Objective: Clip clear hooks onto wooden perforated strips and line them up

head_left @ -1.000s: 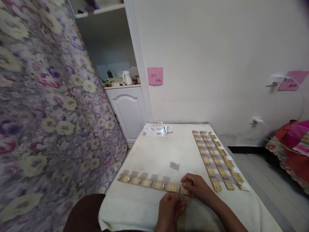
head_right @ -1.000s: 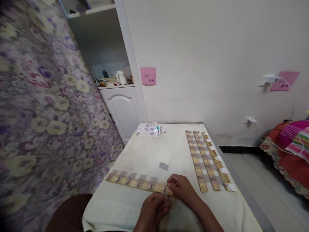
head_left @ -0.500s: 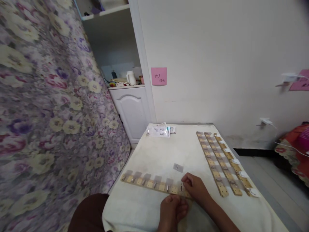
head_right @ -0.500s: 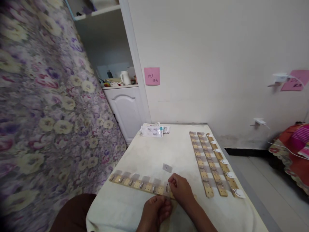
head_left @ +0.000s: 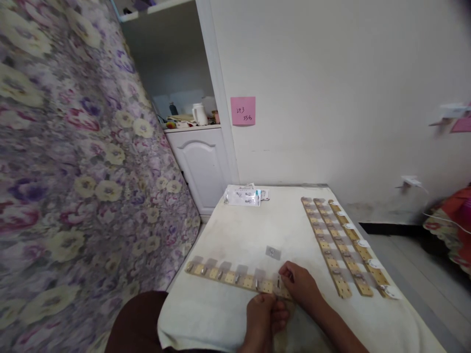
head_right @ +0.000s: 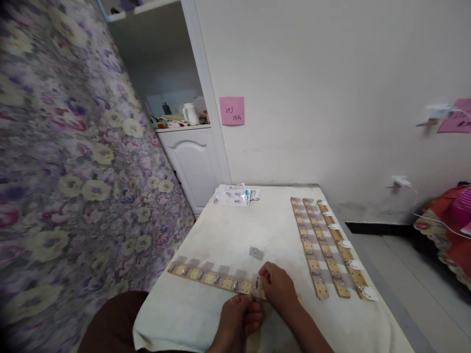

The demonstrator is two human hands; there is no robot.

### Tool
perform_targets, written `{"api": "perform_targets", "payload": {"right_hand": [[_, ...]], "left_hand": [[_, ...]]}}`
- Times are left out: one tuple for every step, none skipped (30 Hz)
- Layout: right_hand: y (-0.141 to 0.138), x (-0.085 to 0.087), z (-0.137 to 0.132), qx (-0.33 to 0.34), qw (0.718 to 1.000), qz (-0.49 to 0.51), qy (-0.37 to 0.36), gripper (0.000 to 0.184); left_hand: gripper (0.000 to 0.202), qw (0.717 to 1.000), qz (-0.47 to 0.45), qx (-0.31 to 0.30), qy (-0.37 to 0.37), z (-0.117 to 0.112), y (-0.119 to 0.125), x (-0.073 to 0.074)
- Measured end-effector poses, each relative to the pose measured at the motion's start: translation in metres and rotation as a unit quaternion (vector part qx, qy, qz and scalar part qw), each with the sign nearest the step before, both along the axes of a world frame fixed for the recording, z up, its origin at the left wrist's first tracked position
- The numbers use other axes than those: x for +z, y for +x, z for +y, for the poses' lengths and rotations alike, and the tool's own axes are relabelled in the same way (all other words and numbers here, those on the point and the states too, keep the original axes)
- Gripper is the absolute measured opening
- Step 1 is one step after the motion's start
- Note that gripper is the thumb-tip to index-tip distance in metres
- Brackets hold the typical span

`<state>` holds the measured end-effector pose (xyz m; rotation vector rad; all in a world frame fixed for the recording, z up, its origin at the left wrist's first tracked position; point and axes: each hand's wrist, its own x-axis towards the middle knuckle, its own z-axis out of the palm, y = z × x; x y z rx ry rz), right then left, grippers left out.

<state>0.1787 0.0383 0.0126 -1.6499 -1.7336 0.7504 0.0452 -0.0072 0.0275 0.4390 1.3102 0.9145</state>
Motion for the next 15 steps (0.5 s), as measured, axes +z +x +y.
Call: {"api": "perform_targets", "payload": {"right_hand": [[-0.0001, -0.0007, 0.0003, -0.001, 1.0, 0.0, -0.001, 0.014], [-0.0001, -0.0012, 0.0005, -0.003, 1.0, 0.001, -0.001, 0.014], [-0.0003, -0.0017, 0.0006, -0.004, 1.0, 0.001, -0.002, 0.014], [-0.0004, -0.0022, 0.0008, -0.006, 1.0, 0.001, -0.004, 0.014], [-0.0005, -0.0025, 0.0008, -0.008, 1.0, 0.001, -0.005, 0.014], [-0.0005, -0.0029, 0.0009, -0.009, 1.0, 0.001, -0.005, 0.014], [-0.0005, -0.0034, 0.0009, -0.008, 1.0, 0.002, -0.005, 0.015], [-0.0005, -0.0039, 0.001, -0.007, 1.0, 0.004, -0.005, 0.015], [-0.0004, -0.0044, 0.001, -0.005, 1.0, 0.006, -0.004, 0.015], [-0.0002, -0.0051, 0.0011, -0.004, 1.0, 0.007, -0.004, 0.015], [0.0, -0.0057, 0.0012, -0.004, 1.0, 0.006, -0.004, 0.015], [0.0002, -0.0062, 0.0014, -0.004, 1.0, 0.005, -0.004, 0.015], [0.0003, -0.0067, 0.0015, -0.005, 1.0, 0.003, -0.003, 0.015], [0.0004, -0.007, 0.0017, -0.005, 1.0, 0.002, -0.002, 0.015], [0.0004, -0.0072, 0.0017, -0.005, 1.0, 0.003, -0.001, 0.015]], "left_hand": [[0.013, 1.0, 0.0, -0.002, 0.0, -0.0001, 0.0001, 0.0003], [0.012, 1.0, 0.0, -0.003, 0.0, -0.0002, 0.0001, 0.0004], [0.012, 1.0, 0.001, -0.003, -0.001, -0.0002, 0.0002, 0.0004], [0.012, 1.0, 0.001, -0.003, -0.001, -0.0001, 0.0003, 0.0003], [0.011, 1.0, 0.003, -0.001, -0.002, 0.0, 0.0003, 0.0001], [0.011, 1.0, 0.003, 0.0, -0.003, 0.0001, 0.0004, -0.0002], [0.011, 1.0, 0.004, 0.0, -0.004, 0.0002, 0.0004, -0.0004], [0.011, 1.0, 0.004, 0.0, -0.003, 0.0003, 0.0005, -0.0007], [0.012, 1.0, 0.004, 0.0, -0.003, 0.0004, 0.0006, -0.001], [0.012, 1.0, 0.005, -0.001, -0.002, 0.0005, 0.0007, -0.0013], [0.012, 1.0, 0.006, -0.001, 0.0, 0.0006, 0.0009, -0.0016], [0.012, 1.0, 0.009, -0.001, 0.002, 0.0006, 0.0011, -0.0021], [0.011, 1.0, 0.011, -0.001, 0.005, 0.0006, 0.0014, -0.0028], [0.011, 1.0, 0.013, -0.001, 0.007, 0.0006, 0.0017, -0.0035], [0.012, 1.0, 0.015, -0.001, 0.01, 0.0006, 0.002, -0.0043]]}}
